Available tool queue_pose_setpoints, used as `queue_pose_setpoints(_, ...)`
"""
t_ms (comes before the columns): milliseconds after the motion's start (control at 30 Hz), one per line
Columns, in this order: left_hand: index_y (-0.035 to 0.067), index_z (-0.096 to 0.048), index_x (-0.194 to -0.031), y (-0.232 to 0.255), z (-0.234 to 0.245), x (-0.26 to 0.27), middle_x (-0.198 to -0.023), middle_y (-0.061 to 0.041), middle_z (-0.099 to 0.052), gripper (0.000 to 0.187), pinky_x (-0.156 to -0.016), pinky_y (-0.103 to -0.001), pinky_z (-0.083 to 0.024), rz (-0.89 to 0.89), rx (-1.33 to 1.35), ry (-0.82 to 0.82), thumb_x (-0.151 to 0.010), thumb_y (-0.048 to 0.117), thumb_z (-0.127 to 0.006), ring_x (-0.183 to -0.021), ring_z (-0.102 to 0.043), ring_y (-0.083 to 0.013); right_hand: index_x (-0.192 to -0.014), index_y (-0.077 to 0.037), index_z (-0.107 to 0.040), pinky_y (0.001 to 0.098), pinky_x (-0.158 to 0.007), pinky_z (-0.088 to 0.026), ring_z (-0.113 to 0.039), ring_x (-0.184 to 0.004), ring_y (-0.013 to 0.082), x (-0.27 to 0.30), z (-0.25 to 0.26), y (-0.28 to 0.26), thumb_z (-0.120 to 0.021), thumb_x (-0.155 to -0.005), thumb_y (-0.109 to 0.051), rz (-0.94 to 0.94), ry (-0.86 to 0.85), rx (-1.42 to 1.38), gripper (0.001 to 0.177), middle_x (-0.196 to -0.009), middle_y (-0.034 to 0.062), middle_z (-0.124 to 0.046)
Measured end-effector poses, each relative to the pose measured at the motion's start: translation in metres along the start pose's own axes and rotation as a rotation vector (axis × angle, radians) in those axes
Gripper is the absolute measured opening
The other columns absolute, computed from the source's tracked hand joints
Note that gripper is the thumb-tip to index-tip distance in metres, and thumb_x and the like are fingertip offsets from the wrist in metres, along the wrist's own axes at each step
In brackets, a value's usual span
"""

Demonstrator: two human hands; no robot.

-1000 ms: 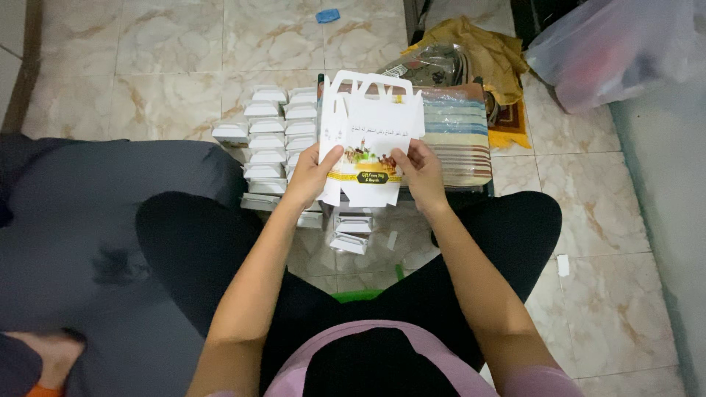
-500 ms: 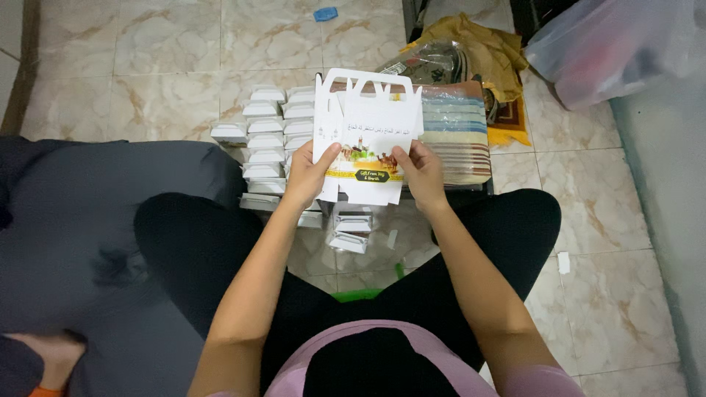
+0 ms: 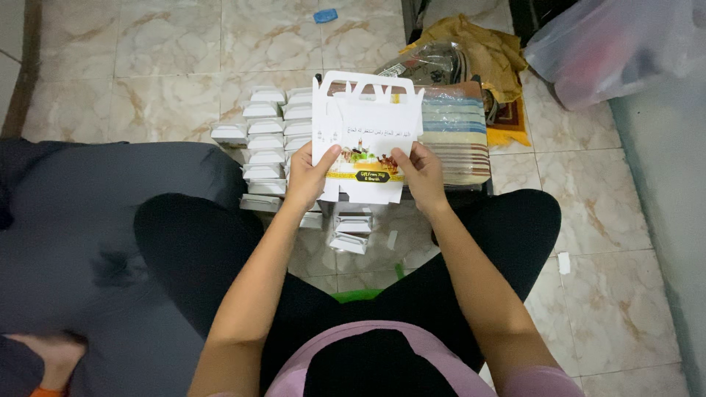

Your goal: The person sits on the floor and folds flat white cardboard pieces into small rectangular boxes. They fold the side flaps, tuck tabs into slots, and press the edges to secure the shape. The person handles the boxes one at a time and stacks the finished units on a nearby pile.

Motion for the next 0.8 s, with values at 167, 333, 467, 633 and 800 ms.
queue_pose_setpoints(167,-0.005,-0.067,-0.125,-0.004,-0.003,-0.004,-0.113,-0.011,-0.075,0.032,-0.084,-0.028,-0.055,-0.030,-0.075,0.002,-0.100,0.014,-0.070,-0.096,-0.068,-0.0114,-0.109,-0.001,-0.069,0.0224,-0.078,-0.052,-0.061,-0.087,0.0045,0.003,-0.001,-0.003,-0.067,-0.103,-0.021,0.096,0.005,-0.026,0.020,-0.099,-0.0009,-0.070)
queue_pose_setpoints(333,-0.001,-0.044,-0.138,0.009,-0.008,-0.002,-0.127,-0.011,-0.063,0.060,-0.100,-0.033,-0.051,-0.202,-0.181,-0.112,-0.090,0.011,-0.080,-0.116,-0.061,-0.0156,-0.112,0.000,-0.069,0.0228,-0.077,-0.052,-0.062,-0.086,0.0057,0.006,-0.009,-0.007,-0.070,-0.102,-0.020,0.188,0.073,0.128,0.022,-0.098,0.0006,-0.071)
queue_pose_setpoints(467,0.002,-0.044,-0.141,0.021,-0.008,0.003,-0.123,-0.009,-0.065,0.070,-0.097,-0.034,-0.054,-0.037,-0.314,-0.078,-0.084,0.012,-0.083,-0.113,-0.065,-0.0167,-0.119,0.000,-0.063,0.0294,-0.086,-0.053,-0.065,-0.096,0.0117,0.012,-0.014,-0.021,-0.074,-0.096,-0.020,0.244,0.007,0.177,0.033,-0.108,0.0049,-0.070)
queue_pose_setpoints(633,-0.001,-0.047,-0.149,0.043,-0.011,0.011,-0.141,-0.013,-0.059,0.072,-0.114,-0.037,-0.047,-0.182,-0.100,-0.247,-0.087,0.006,-0.084,-0.132,-0.057,-0.0208,-0.135,-0.001,-0.051,0.0413,-0.112,-0.046,-0.057,-0.123,0.0236,0.026,-0.008,-0.054,-0.066,-0.106,-0.019,0.607,-0.153,0.165,0.037,-0.131,0.0119,-0.057)
queue_pose_setpoints(800,0.000,-0.018,-0.159,0.064,-0.015,0.032,-0.154,-0.022,-0.044,0.100,-0.121,-0.042,-0.039,-0.530,-0.503,-0.210,-0.087,0.012,-0.086,-0.144,-0.048,-0.0284,-0.135,0.004,-0.058,0.0396,-0.099,-0.049,-0.063,-0.110,0.0235,0.029,0.003,-0.065,-0.070,-0.095,-0.022,0.567,-0.172,0.246,0.050,-0.121,0.0120,-0.067)
Point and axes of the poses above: each hand's wrist, its own x-axis away from the middle knuckle, its own z-axis out of the back of the hand, y = z × x, the point moved 2 cm from there along -x, towards the middle knuckle
